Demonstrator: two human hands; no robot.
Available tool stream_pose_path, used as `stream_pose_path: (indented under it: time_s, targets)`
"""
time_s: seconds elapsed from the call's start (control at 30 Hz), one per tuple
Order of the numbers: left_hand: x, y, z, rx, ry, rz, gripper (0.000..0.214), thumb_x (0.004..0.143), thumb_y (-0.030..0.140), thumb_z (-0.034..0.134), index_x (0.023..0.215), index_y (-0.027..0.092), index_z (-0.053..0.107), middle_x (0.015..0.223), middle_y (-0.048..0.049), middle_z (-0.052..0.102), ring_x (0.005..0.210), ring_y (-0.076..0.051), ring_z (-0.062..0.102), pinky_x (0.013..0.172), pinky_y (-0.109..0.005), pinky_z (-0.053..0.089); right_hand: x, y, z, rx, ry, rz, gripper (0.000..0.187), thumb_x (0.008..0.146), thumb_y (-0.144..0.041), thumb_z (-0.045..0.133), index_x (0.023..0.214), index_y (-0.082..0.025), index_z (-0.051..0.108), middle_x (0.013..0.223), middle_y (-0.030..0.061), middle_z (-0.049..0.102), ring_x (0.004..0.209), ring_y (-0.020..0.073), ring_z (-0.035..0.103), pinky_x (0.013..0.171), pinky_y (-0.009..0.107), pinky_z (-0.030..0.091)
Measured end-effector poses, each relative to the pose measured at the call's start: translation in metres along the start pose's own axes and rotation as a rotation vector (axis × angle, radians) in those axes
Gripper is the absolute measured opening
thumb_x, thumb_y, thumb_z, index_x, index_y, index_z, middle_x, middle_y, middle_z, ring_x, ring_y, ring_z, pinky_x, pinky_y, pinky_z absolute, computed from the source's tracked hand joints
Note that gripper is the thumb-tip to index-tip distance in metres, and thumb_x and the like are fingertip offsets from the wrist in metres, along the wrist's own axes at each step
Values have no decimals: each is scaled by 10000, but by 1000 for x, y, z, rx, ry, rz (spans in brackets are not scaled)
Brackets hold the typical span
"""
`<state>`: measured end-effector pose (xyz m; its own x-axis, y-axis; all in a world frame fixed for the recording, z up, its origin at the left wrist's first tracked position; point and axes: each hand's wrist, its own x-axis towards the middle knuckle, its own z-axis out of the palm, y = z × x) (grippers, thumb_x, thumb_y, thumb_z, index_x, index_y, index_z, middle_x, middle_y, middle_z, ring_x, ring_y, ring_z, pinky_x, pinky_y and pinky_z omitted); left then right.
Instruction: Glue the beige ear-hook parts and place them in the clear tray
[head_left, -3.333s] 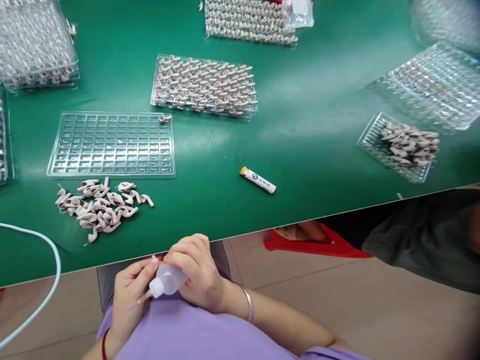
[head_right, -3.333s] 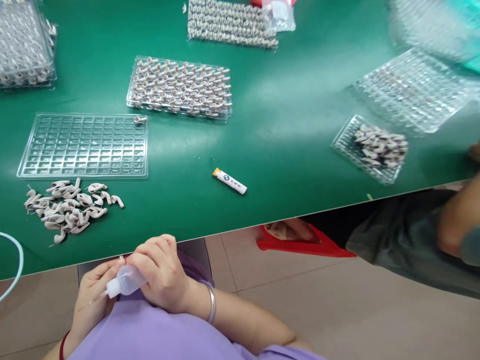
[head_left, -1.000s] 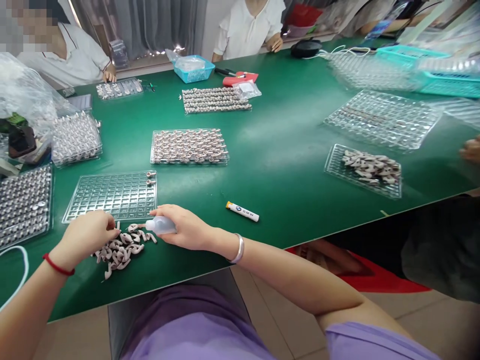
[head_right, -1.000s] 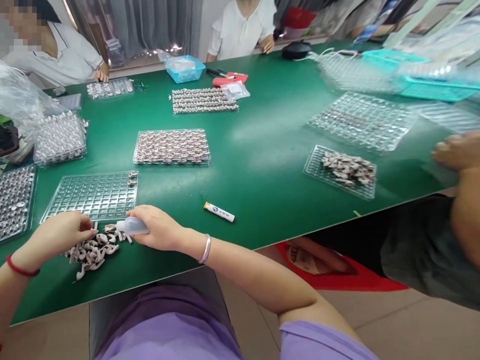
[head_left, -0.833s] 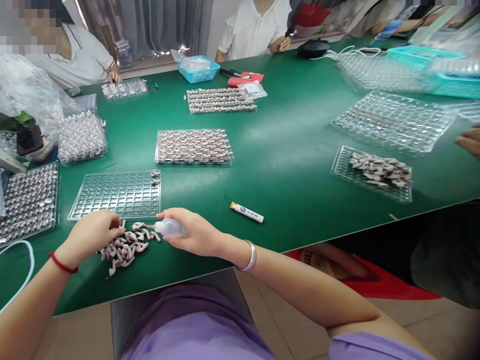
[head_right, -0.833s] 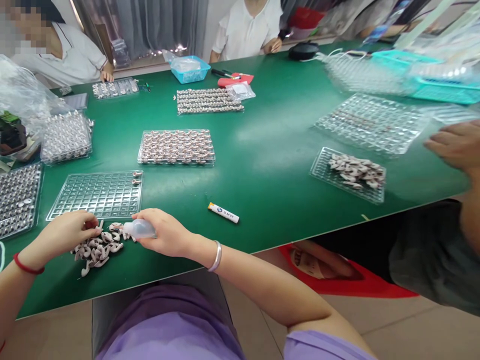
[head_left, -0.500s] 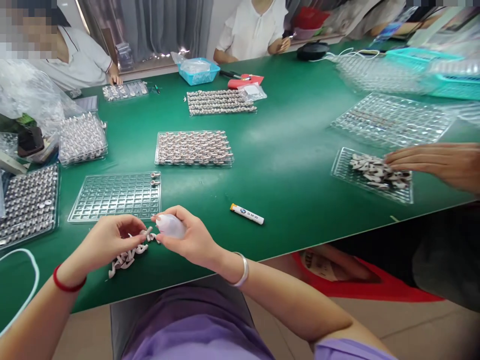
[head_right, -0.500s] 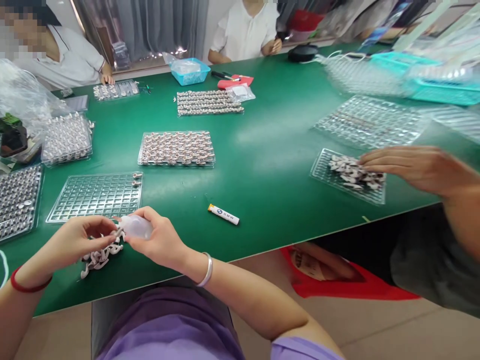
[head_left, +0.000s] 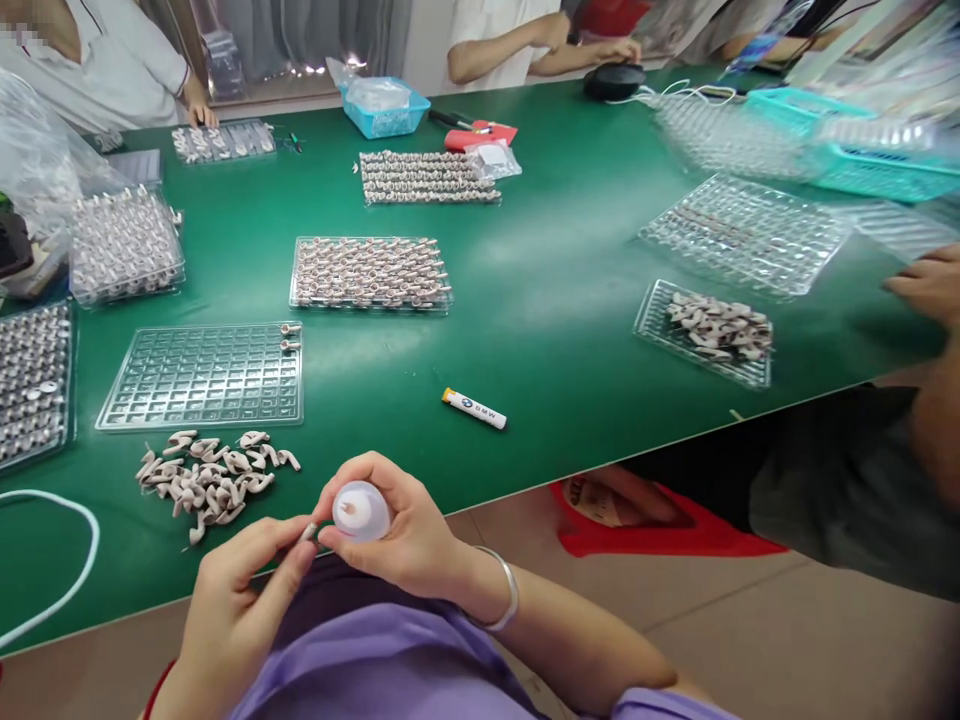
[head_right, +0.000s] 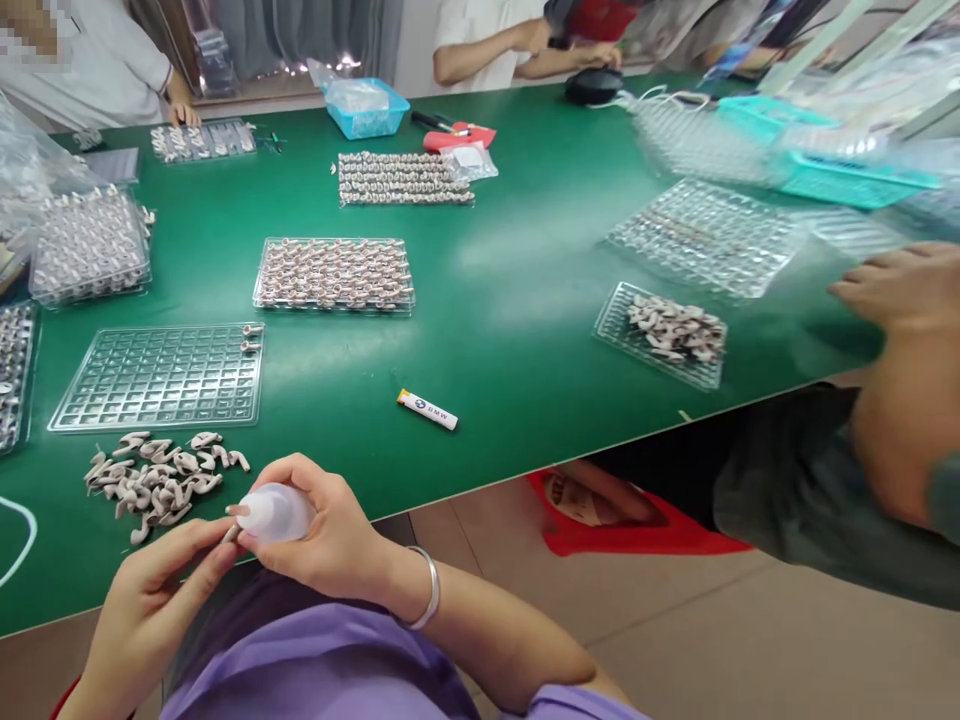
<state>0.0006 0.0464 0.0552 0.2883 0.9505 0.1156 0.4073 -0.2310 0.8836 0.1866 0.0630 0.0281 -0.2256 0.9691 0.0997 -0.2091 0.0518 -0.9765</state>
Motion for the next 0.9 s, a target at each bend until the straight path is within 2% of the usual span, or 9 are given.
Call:
stream_pose_path:
  time_s: [0.13,0.27,0.37,0.67,0.9]
  targets:
    - [-6,-7,2,-275,-144,-287,188,876,348,636,905,237,785,718,-37,677,628,-148,631,558,-211,510,-4,1,-5,2,-88,2,289,714,-209,755,926,-214,559,828,0,636,673,120,581,601,239,488]
    - [-8,-13,3,-422,-182,-407,280,848,401,658,691,188,748,653,-40,601,617,-146,566,565,-236,465,-4,4,-7,1,-157,-32,275,703,-181,745,916,-205,572,809,-10,615,656,107,550,592,226,465]
    - [-9,-11,5,-483,-179,-503,304,819,404,683,625,173,722,638,-33,573,630,-141,529,584,-240,428,-3,7,-9,13,-182,-81,276,698,-187,753,913,-193,580,794,-7,615,644,103,544,582,222,457]
    - [-7,9,10,-564,-121,-632,252,739,367,722,591,164,738,600,-13,516,605,-120,461,584,-246,338,-4,15,-9,66,-197,-116,309,708,-236,786,903,-196,551,787,6,620,640,112,564,580,237,477]
    - [-8,10,11,-572,-125,-633,262,738,393,728,623,160,766,596,-18,514,600,-118,455,573,-245,346,-5,19,-7,93,-207,-152,330,721,-227,782,929,-202,527,782,0,609,645,112,564,573,235,479]
